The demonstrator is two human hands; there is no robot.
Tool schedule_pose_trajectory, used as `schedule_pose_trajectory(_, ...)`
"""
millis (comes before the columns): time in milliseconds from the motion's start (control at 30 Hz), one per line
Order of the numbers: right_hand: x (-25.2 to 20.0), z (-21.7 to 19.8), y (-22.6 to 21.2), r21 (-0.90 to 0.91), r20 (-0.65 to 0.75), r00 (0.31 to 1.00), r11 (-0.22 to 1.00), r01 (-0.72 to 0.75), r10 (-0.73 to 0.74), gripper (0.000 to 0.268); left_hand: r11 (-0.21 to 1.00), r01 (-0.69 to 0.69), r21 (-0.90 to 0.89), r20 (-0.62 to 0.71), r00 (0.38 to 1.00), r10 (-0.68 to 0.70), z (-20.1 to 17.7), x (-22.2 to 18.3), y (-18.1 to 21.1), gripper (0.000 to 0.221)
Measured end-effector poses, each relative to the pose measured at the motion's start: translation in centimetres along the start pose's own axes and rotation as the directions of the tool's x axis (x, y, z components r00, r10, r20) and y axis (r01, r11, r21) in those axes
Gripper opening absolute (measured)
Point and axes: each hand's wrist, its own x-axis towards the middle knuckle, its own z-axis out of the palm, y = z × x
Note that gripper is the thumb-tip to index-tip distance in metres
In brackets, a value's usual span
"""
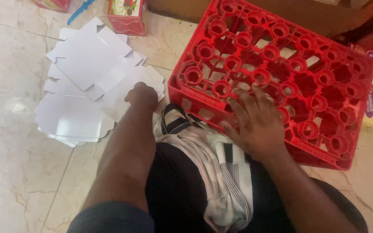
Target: The person folds a cardboard sheet into a box by hand and places it on a stack of boxes.
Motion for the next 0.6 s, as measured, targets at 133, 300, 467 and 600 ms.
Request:
schedule_pose_trajectory(133,-0.1,-0.2,-0.1,0.046,-0.05,0.999,0.999,0.015,-0.013,0.057,0.987,0.006,-0.158,-0.072,0.997,-0.017,0.6,0.8,0.1,0.041)
schedule_pose_trajectory(300,0.0,-0.3,-0.1,0.03,-0.044,0.999,0.999,0.016,-0.015,0.057,0.919,0.04,-0.392,-0.272,0.949,-0.157,-2.2,-1.5,-1.3,0.03)
schedule_pose_trajectory(467,-0.2,-0.1,0.0,0.047,-0.063,0.998,0.999,0.022,-0.019,0.056,0.917,0.087,-0.388,-0.406,0.877,-0.255,-2.9,-3.2,-3.3,0.026)
schedule_pose_trajectory(600,-0.4,0.3,0.1,0.045,-0.058,0.998,0.999,0.016,-0.014,0.055,0.927,0.091,-0.363,-0.473,0.839,-0.268,-2.8,-4.4,-4.4,0.02)
